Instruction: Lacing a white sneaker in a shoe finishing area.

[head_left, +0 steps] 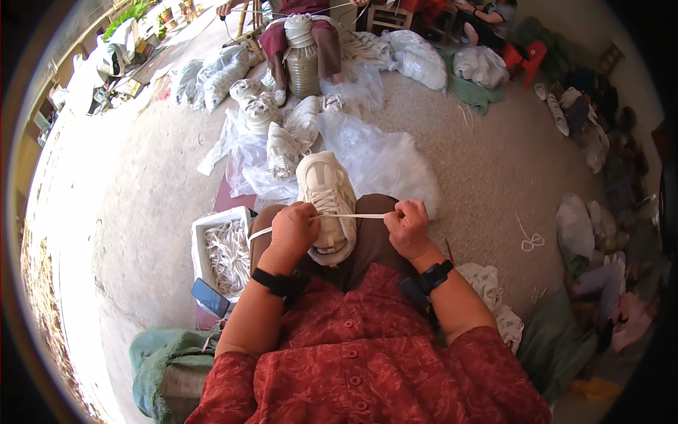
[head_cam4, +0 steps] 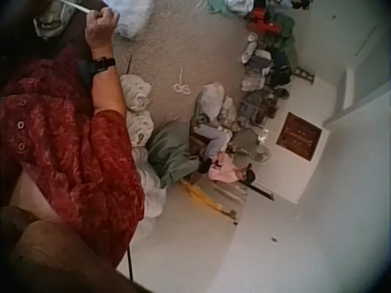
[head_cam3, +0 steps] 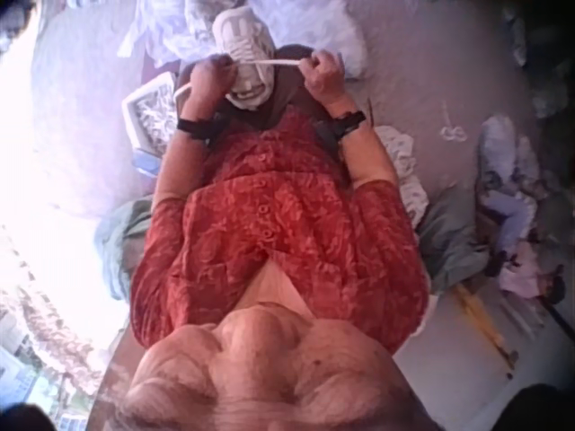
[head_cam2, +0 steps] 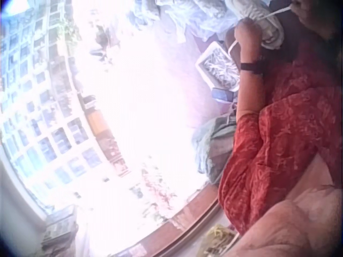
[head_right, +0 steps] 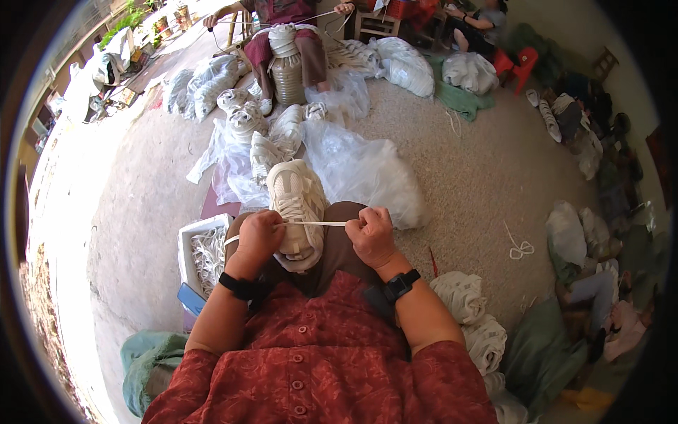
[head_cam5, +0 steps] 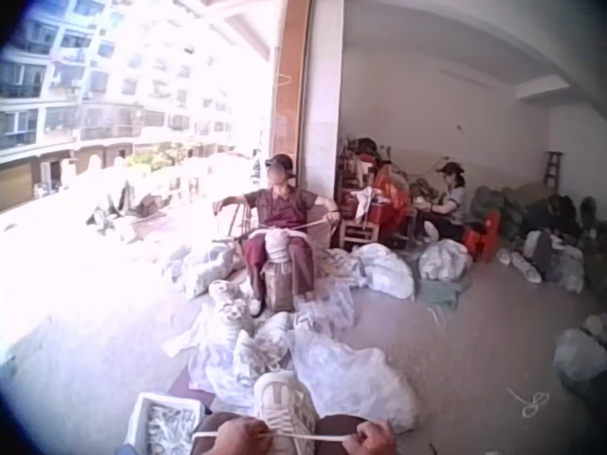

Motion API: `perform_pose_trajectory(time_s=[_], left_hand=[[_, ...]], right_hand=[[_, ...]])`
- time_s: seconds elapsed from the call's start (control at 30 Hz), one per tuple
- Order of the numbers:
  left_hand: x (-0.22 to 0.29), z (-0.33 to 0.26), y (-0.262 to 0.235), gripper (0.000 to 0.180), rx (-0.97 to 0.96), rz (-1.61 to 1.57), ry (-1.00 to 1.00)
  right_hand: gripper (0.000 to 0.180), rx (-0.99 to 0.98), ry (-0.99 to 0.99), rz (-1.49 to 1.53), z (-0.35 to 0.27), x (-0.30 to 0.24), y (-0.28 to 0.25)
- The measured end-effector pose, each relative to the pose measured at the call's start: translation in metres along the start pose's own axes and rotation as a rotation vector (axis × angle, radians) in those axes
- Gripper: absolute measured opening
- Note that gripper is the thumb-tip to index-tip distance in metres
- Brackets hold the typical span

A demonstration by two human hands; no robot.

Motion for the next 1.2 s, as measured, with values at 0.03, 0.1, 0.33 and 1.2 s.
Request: perform_pose_trajectory(time_s=[0.03, 0.1, 0.33, 1.2], left_hand=[[-0.002, -0.001, -0.001, 0.010, 0.000, 0.002, 0.002], [-0.003, -0.005, -0.007, 0.015, 0.050, -0.356, 0.091], [-0.020, -0.005, -0.009, 0.027, 0.203, -0.134, 0.063], [-0.003, -0.026, -0.038, 0.011, 0.229, 0.145, 0.284]], right_hand=[[0.016, 0.065, -0.010, 0.006, -0.007, 0.001, -0.004], [0.015, 0.027, 0.019, 0.038, -0.023, 0.010, -0.004], [0.009, -0.133, 0.125, -0.043, -0.052, 0.036, -0.012], [0.022, -0.366, 0.238, 0.516, 0.038, -0.051, 0.041]])
Point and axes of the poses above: each hand's wrist, its own z-axis towards the middle knuckle, its own y-axis out of the palm, x = y × z, the point moved 5 cm from there along z, towards the middle knuckle, and after that the axes turned 8 degrees about -x, right-handed, at the moved point
